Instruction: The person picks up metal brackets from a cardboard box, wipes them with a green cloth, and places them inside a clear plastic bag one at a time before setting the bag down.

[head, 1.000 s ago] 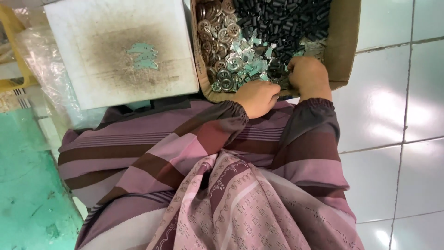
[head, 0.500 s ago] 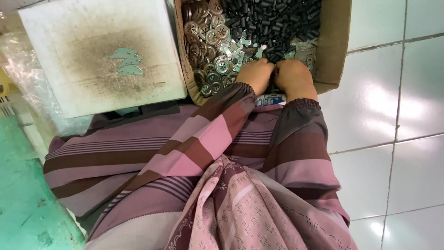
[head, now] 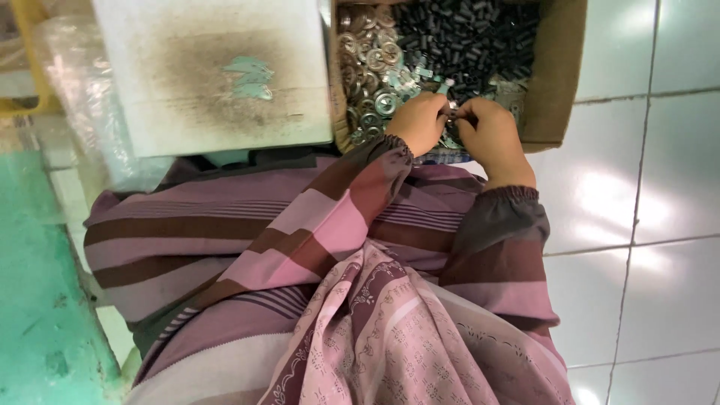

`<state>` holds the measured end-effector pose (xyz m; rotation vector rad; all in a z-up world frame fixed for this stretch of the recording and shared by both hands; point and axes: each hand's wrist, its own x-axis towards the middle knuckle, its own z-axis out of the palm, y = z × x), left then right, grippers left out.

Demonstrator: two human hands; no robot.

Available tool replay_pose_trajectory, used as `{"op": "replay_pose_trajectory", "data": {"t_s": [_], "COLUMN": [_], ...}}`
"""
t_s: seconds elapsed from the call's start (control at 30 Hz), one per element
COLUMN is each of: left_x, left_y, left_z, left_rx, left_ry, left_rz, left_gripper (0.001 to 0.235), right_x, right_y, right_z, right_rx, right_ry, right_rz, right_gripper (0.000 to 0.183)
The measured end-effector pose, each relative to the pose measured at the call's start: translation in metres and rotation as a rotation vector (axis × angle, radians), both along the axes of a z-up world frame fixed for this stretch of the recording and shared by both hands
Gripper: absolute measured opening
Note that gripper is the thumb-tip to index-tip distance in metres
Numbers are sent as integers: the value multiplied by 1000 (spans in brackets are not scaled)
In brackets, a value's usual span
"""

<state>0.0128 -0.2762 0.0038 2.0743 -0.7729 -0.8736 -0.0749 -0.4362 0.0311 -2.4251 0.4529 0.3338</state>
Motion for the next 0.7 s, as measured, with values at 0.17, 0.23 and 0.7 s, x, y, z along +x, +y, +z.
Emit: {"op": "replay_pose_trajectory", "data": {"t_s": [0.17, 0.23, 0.7], "left_x": [-2, -6, 0], "left_y": [69, 103, 305], "left_z": [23, 35, 31], "left_rx": [-134, -146, -130], "left_ry": [-132, -170, -845], "left_rz": [114, 176, 415], "left_gripper": [16, 15, 12], "right_x": [-7, -3, 51], "right_y": [35, 56, 259], "right_z": [-7, -17, -21], "right_rx": [31, 50, 117], "right_ry": [-354, -456, -708], "right_rz": [146, 226, 348], "right_gripper": [17, 16, 17]}}
